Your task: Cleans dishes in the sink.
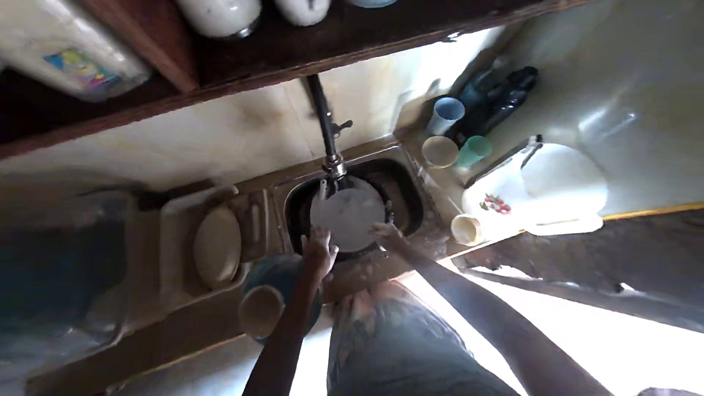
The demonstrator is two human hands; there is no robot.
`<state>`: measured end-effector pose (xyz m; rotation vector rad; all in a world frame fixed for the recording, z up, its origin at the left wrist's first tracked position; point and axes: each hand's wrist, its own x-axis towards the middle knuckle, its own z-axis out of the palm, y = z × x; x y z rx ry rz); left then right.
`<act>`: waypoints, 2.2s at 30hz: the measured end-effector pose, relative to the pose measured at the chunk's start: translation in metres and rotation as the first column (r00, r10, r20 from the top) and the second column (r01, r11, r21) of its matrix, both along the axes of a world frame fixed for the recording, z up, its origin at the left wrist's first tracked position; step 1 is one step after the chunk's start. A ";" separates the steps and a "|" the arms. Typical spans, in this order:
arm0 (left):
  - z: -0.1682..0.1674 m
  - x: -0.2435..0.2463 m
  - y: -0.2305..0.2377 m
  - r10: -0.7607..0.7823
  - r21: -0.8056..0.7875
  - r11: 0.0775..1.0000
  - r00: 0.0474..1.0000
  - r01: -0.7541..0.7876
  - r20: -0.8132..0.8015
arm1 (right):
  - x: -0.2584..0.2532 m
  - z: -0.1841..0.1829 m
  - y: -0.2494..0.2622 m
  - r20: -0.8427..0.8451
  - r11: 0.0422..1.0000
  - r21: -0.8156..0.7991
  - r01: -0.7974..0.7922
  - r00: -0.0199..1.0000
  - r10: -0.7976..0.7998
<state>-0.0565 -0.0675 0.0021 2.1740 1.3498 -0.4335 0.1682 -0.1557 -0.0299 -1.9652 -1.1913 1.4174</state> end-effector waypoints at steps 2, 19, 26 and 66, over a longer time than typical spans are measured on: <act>-0.039 0.018 0.024 -0.087 -0.003 0.996 0.991 0.087 -0.100 | 0.012 0.001 -0.021 0.021 0.988 -0.069 0.139 0.990 -0.138; -0.098 0.059 0.035 0.522 -0.133 0.845 0.853 -0.518 -0.010 | 0.133 0.028 -0.115 0.656 0.806 0.188 0.562 0.538 -0.529; -0.080 0.050 0.048 0.901 -0.600 0.414 0.404 -0.685 0.160 | 0.126 0.027 -0.086 0.502 0.817 -0.298 0.493 0.809 -0.305; 0.103 -0.007 -0.064 0.862 -0.784 0.507 0.224 -0.358 0.455 | -0.081 0.069 0.040 0.103 0.853 0.430 -0.297 0.954 0.281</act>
